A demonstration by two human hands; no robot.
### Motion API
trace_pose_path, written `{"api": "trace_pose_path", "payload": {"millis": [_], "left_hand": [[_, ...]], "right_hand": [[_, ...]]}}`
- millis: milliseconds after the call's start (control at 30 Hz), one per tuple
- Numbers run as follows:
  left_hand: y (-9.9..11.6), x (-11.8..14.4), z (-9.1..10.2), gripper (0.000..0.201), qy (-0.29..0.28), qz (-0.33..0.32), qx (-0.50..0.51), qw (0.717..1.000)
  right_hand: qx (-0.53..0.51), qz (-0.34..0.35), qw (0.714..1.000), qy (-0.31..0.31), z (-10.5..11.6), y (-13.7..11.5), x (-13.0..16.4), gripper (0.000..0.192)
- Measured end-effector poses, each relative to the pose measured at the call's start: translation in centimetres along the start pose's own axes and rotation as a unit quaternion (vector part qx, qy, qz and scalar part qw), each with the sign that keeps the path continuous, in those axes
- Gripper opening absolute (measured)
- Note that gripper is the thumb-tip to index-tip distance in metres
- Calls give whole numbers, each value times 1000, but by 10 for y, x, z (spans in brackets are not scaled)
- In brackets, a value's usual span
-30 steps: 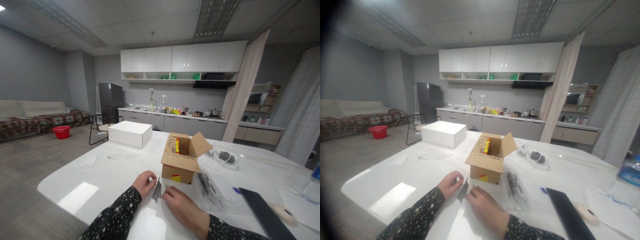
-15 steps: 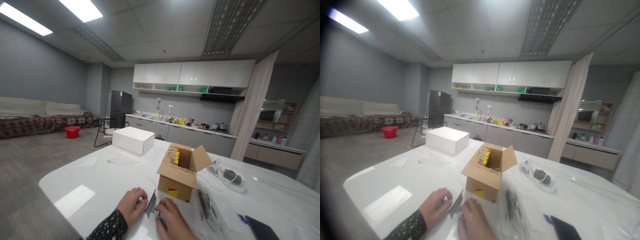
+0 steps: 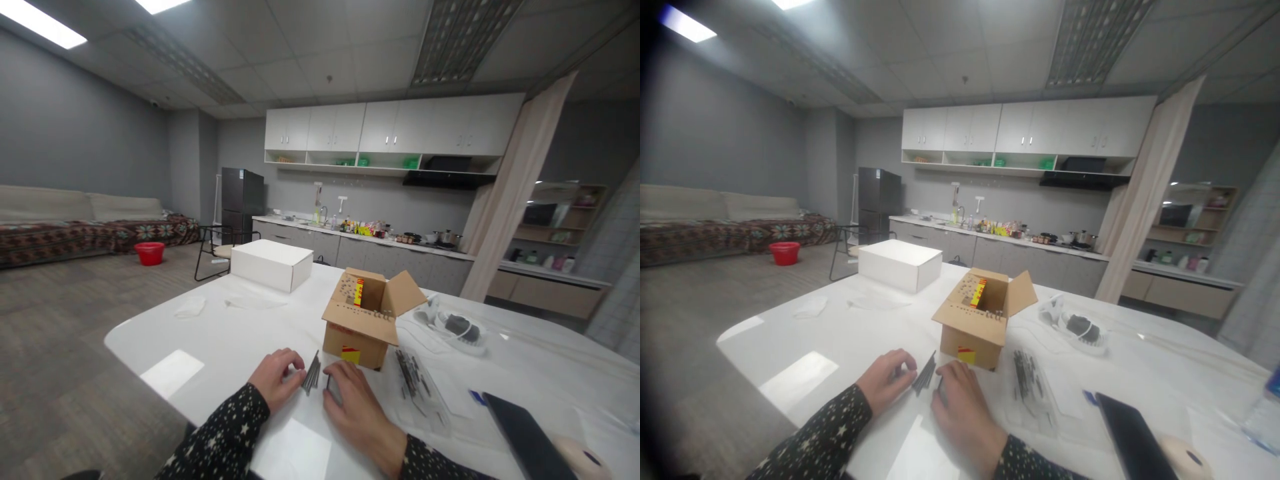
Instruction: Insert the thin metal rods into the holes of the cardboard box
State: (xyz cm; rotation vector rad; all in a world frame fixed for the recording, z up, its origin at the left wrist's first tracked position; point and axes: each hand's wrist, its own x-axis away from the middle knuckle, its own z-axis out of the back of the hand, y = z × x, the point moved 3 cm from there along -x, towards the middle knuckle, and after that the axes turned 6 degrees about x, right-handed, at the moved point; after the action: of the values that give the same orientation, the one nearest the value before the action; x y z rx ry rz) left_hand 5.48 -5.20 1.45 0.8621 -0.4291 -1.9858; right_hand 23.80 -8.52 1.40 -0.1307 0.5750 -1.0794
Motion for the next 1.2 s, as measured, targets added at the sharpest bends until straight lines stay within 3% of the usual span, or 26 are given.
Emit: {"api": "trace_pose_path", "payload": {"millis": [400,733,1200], "left_hand": [[-4,4,-7,16,-25,-20,-15,999],[-1,5,-7,21,-49,-48,-7,998],[3,7,-5,24,-54,-51,-19,997]], "right_hand": [[30,-12,999,22,0,-1,-2,22],[26,56,998,18,-2,-3,1,19],[25,79,996,28,-3,-6,2,21]]}}
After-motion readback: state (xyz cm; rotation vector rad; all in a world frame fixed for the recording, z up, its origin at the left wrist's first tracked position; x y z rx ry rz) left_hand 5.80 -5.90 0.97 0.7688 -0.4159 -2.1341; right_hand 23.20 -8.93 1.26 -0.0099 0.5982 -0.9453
